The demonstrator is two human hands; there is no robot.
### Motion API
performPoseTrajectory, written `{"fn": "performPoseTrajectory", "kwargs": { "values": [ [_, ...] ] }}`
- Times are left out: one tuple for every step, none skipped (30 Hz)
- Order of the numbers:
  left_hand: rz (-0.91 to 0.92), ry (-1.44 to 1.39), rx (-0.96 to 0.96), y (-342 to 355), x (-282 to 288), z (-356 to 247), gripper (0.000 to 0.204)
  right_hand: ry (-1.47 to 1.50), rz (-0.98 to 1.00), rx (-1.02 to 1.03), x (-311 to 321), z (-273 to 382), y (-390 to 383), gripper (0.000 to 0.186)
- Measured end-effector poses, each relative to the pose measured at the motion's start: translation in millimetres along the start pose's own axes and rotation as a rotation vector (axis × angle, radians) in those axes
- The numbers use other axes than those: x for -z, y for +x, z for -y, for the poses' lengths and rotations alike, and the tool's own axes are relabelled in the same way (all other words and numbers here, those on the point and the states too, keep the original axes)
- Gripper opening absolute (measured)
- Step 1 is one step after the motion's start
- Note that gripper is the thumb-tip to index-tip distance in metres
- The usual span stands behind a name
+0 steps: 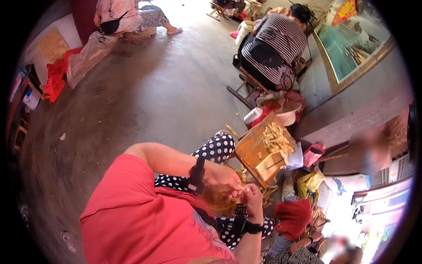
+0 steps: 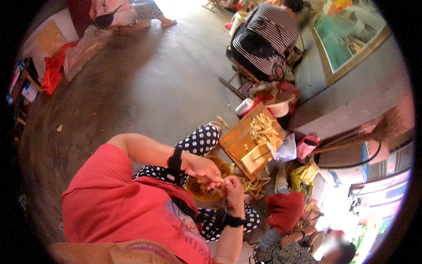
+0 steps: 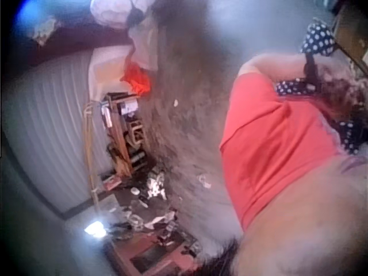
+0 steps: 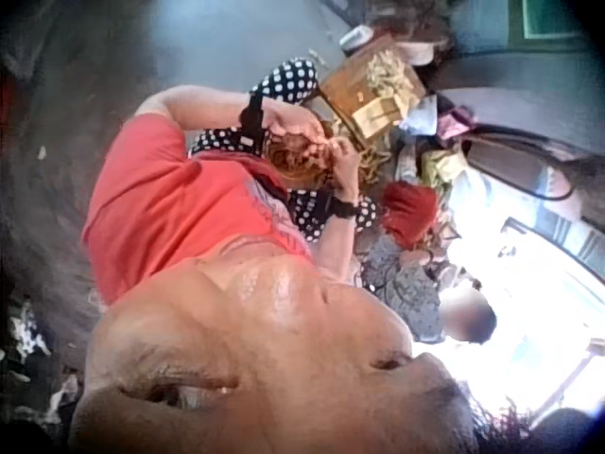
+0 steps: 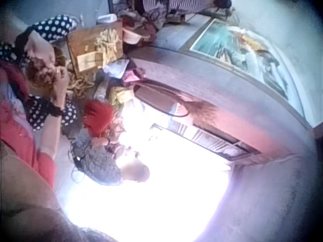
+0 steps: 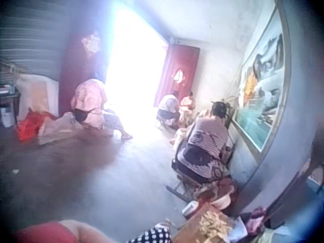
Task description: The person thins bamboo strips by hand using a wooden guide. They pull long strips through the guide to shave them down and place the processed strips into a yellow bowl.
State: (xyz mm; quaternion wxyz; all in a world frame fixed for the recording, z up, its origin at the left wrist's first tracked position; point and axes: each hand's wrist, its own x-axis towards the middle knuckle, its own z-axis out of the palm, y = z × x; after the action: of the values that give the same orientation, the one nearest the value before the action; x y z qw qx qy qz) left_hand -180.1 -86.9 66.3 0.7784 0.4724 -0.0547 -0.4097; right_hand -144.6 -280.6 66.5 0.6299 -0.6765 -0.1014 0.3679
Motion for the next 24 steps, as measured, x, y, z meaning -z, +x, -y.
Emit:
{"fn": "performPoseTrajectory", "kwargs": {
  "values": [
    [0.083,-0.271,-0.140,4,4,8,0.018,0.123,-0.003,0.046,0,-13,3,0.015],
    [0.078,-0.381,-0.223,5,0,10,0.017,0.265,-0.032,0.068,-19,-5,1,0.019],
    [0.087,-0.488,-0.309,6,-6,11,0.016,0.308,-0.077,0.004,-17,-9,-1,0.021],
    [-0.022,-0.433,-0.321,12,-4,14,0.016,0.331,-0.032,0.039,-17,-12,-1,0.025],
    [-0.124,-0.380,-0.328,14,-7,11,0.016,0.354,0.005,0.073,-16,-14,-1,0.029],
    [-0.129,-0.381,-0.331,15,-9,7,0.016,0.353,0.010,0.072,-17,-14,0,0.029],
    [-0.178,-0.283,-0.459,15,-14,3,0.014,0.329,-0.073,0.063,-18,-13,0,0.027],
    [-0.225,-0.184,-0.587,15,-19,-2,0.012,0.302,-0.158,0.053,-18,-12,-1,0.025],
    [-0.229,-0.186,-0.591,19,-16,0,0.012,0.299,-0.153,0.052,-17,-10,-1,0.025],
    [-0.462,0.420,-0.790,24,-11,5,0.009,0.298,-0.192,-0.038,-16,-9,-1,0.025],
    [-0.681,1.050,-0.941,24,-11,4,0.006,0.298,-0.231,-0.127,-15,-6,-1,0.025],
    [-0.661,0.966,-0.939,22,-16,2,0.004,0.350,-0.229,-0.249,-15,-3,0,0.028],
    [-0.665,0.967,-0.939,22,-14,4,0.004,0.349,-0.224,-0.249,-15,-4,0,0.028],
    [-0.619,1.073,-0.985,22,-12,7,0.004,0.384,-0.217,-0.334,-14,-7,0,0.029],
    [-0.567,1.178,-1.031,23,-11,8,0.004,0.419,-0.214,-0.417,-12,-11,-2,0.030],
    [-0.567,1.176,-1.033,23,-13,8,0.004,0.541,-0.055,-0.389,3,-31,2,0.029],
    [-0.551,1.165,-1.038,22,-13,8,0.004,0.540,-0.053,-0.392,3,-34,3,0.029],
    [-0.535,1.154,-1.044,22,-14,8,0.004,0.630,0.108,-0.260,1,-37,4,0.027],
    [-0.518,1.144,-1.051,22,-15,8,0.005,0.716,0.269,-0.126,-1,-38,3,0.026],
    [-0.521,1.144,-1.047,21,-14,9,0.005,0.753,0.155,-0.119,-9,-37,2,0.025],
    [-0.537,1.150,-1.023,21,-14,12,0.004,0.754,0.157,-0.121,-16,-33,1,0.025],
    [-0.552,1.157,-0.999,21,-13,15,0.005,0.804,0.017,-0.099,-24,-29,1,0.022],
    [-0.552,1.157,-0.998,21,-14,17,0.005,0.880,-0.201,-0.159,-32,-26,6,0.018],
    [-0.608,1.162,-0.962,22,-15,20,0.008,0.939,-0.426,-0.200,-40,-23,10,0.017]
  ]
}}
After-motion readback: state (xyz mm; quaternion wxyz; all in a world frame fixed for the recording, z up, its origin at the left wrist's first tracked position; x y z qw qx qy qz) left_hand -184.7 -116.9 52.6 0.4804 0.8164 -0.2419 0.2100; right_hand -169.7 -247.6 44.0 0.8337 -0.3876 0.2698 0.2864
